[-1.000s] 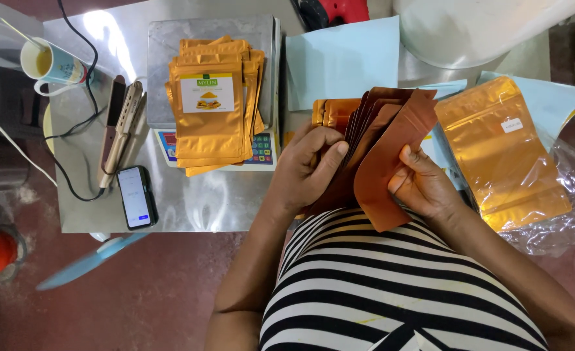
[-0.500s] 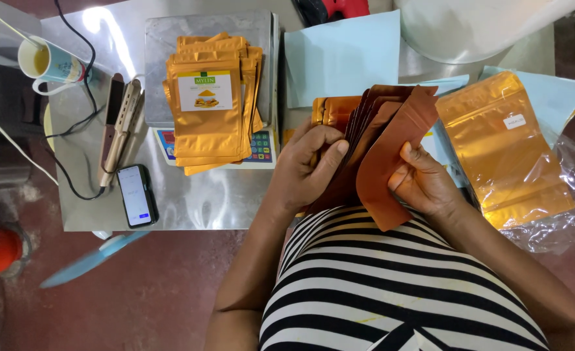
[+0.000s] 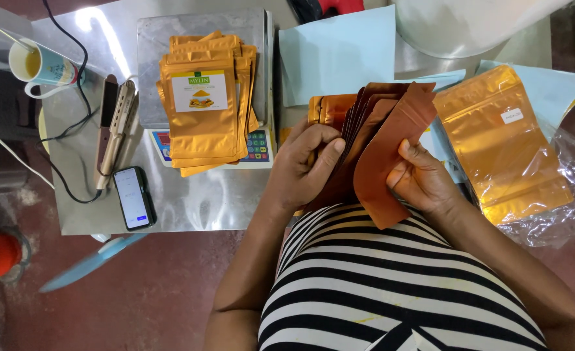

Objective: Applying adhesive labels to gold-colored pouches and organizing them on a workbench

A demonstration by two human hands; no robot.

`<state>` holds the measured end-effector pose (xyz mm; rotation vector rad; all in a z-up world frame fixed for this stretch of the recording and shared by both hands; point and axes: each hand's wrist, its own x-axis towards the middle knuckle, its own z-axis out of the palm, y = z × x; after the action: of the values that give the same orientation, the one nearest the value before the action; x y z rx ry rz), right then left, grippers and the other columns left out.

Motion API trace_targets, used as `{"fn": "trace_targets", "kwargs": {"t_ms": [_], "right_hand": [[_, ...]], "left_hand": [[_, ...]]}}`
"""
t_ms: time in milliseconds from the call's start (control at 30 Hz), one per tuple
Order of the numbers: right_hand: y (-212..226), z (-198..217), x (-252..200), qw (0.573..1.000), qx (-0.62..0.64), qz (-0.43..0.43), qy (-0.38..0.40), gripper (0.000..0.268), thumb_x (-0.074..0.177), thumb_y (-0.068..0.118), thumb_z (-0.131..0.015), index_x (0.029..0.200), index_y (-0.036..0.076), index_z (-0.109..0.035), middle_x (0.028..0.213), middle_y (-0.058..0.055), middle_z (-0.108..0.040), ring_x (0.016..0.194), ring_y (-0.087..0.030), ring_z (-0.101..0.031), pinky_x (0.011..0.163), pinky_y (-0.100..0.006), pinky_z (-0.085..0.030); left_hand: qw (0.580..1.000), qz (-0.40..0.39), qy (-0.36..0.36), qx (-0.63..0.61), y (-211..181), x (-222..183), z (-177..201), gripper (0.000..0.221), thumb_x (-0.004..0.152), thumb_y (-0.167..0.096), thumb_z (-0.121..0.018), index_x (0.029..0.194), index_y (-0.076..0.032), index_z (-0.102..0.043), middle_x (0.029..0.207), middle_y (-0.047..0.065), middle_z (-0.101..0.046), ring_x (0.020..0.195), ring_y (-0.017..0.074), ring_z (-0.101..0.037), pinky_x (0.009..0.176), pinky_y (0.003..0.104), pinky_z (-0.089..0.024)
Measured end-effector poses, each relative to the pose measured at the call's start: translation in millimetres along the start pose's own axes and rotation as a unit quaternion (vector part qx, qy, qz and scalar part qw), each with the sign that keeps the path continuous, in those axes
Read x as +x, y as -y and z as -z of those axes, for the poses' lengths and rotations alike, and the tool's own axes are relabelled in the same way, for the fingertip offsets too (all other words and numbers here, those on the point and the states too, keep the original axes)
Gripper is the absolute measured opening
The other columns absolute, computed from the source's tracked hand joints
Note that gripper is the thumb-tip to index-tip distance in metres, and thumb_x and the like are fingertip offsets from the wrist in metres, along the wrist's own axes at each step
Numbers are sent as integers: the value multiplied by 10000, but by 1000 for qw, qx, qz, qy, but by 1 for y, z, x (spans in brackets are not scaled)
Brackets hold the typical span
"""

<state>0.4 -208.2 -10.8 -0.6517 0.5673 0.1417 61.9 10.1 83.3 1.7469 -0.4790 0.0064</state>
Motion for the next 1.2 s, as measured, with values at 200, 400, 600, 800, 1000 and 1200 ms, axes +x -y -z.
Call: {"fn": "trace_targets", "kwargs": {"t_ms": [200,400,600,800,1000,1200], "right_hand": [[12,-40,-17,1000,-4,28,10,130,962,144,-712,1080,195,-693,1045,44,-734,1080,-158,-716,1086,-374,-547],[-1,-19,0,986,-79,139,49,348,929,105,-746,1242,147,-599,1147,8,-687,1189,-157,-665,1136,-372,-521],[-27,14,5,980,-70,175,58,337,920,11,-732,1229,94,-625,1113,-35,-709,1035,-169,-716,1017,-317,-574],[-23,6,-22,984,-144,56,94,452,924,41,-683,1353,87,-549,1313,-130,-651,1169,-235,-692,1089,-400,-535],[-26,9,-30,899,-392,125,152,750,813,42,-801,1482,72,-461,1438,-154,-561,1333,-301,-528,1159,-509,-388],[-46,3,-30,836,-492,97,221,921,723,37,-888,1534,97,-456,1485,-151,-557,1450,-351,-427,1214,-558,-259]], "left_hand": [[999,-44,-3,-3,-10,-7,-8,416,1079,-216,-632,1425,-57,-466,1240,261,-604,1136,403,-656,1028,551,-509],[997,46,54,12,-12,-15,-18,937,1011,-434,-681,1636,-54,-95,1525,347,-349,1270,532,-548,1085,648,-425],[983,139,31,119,-14,-32,-10,871,1023,-462,-606,1623,-9,-165,1147,421,-647,961,631,-660,793,687,-547],[946,-3,-12,323,3,-59,45,343,990,-313,-685,1285,-160,-597,907,167,-726,831,432,-728,714,511,-598],[852,-101,75,508,29,-97,34,308,950,-145,-602,1221,-279,-664,882,6,-721,882,251,-718,759,347,-601],[798,-99,130,579,41,-121,-10,355,901,-100,-589,1205,-283,-602,839,-13,-684,851,239,-693,702,357,-576]]}}
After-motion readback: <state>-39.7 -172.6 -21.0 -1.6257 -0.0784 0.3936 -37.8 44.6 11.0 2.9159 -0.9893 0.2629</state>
